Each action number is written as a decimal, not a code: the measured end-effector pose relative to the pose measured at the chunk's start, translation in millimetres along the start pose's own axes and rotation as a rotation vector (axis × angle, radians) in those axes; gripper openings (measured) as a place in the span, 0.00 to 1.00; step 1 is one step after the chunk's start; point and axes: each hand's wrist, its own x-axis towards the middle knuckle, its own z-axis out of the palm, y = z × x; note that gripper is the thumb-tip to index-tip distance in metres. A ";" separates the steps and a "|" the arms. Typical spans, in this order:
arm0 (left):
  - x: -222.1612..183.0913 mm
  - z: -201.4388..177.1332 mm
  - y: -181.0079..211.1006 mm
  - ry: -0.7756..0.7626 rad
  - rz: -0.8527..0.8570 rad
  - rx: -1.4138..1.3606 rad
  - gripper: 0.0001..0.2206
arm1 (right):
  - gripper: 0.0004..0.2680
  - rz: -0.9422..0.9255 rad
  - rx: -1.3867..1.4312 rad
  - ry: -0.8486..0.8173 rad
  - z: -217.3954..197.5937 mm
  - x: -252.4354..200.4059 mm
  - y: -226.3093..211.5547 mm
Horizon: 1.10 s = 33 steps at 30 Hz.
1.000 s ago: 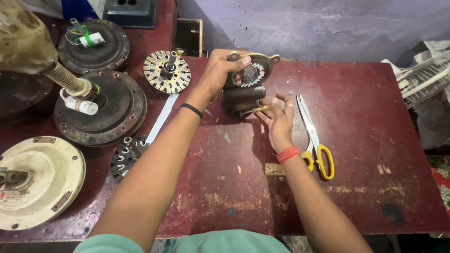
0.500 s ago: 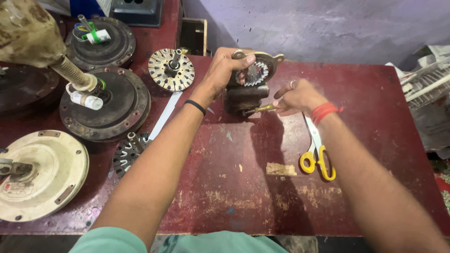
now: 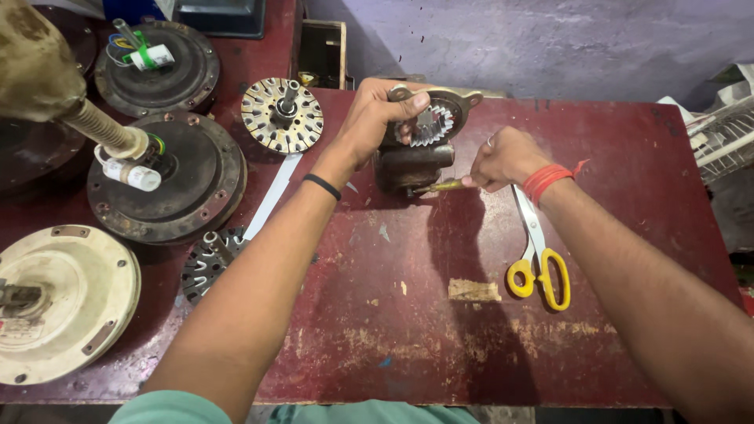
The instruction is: The person uses a small metal tool to scrape and clean the interior of a motor stator held in a vise. They repeatedly insert the tool into the stator slots and rotate the stator to access different areas, removing debris from the winding slots.
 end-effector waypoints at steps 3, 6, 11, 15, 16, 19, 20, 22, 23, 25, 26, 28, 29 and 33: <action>-0.4 -0.6 -1.5 -0.013 0.019 0.000 0.16 | 0.07 -0.013 -0.012 0.001 -0.6 2.0 1.0; 0.1 -1.0 -2.0 -0.003 0.005 -0.009 0.16 | 0.07 -0.025 -0.015 -0.017 -0.3 7.3 5.0; 2.5 -2.2 -5.4 0.000 0.012 -0.019 0.16 | 0.08 -0.019 -0.025 -0.034 9.7 22.9 17.1; 2.2 -2.9 -8.7 0.016 -0.013 -0.021 0.16 | 0.07 0.010 -0.006 -0.041 23.1 26.1 34.7; 3.3 -3.0 -6.8 0.020 -0.016 -0.032 0.16 | 0.07 0.007 0.004 -0.039 23.6 26.7 36.6; -1.5 2.6 -0.5 0.021 -0.031 -0.052 0.16 | 0.08 -0.097 0.161 -0.010 28.6 19.8 44.3; -2.6 2.6 2.2 0.020 -0.035 -0.044 0.16 | 0.08 -0.110 0.188 -0.006 29.2 17.6 46.9; -4.1 3.4 5.6 0.013 -0.043 -0.026 0.16 | 0.08 -0.137 0.245 -0.006 34.5 13.1 49.4; -5.2 3.4 6.9 0.008 -0.048 -0.016 0.16 | 0.08 -0.166 0.233 0.005 37.0 9.4 51.2; -4.4 3.2 9.3 0.002 -0.055 -0.013 0.16 | 0.09 -0.228 0.206 0.027 38.7 3.8 52.0; -4.9 3.4 9.5 0.002 -0.060 -0.023 0.16 | 0.10 -0.304 0.167 0.058 39.1 0.9 52.3; -5.7 3.4 8.9 0.005 -0.068 -0.036 0.16 | 0.12 -0.453 0.092 0.116 41.7 -4.0 52.4; -5.6 3.5 8.0 0.008 -0.070 -0.040 0.16 | 0.12 -0.452 0.043 0.097 43.3 -5.3 52.1; -4.1 2.7 4.5 0.025 -0.073 -0.023 0.16 | 0.10 -0.529 -0.041 0.096 50.6 -12.7 55.1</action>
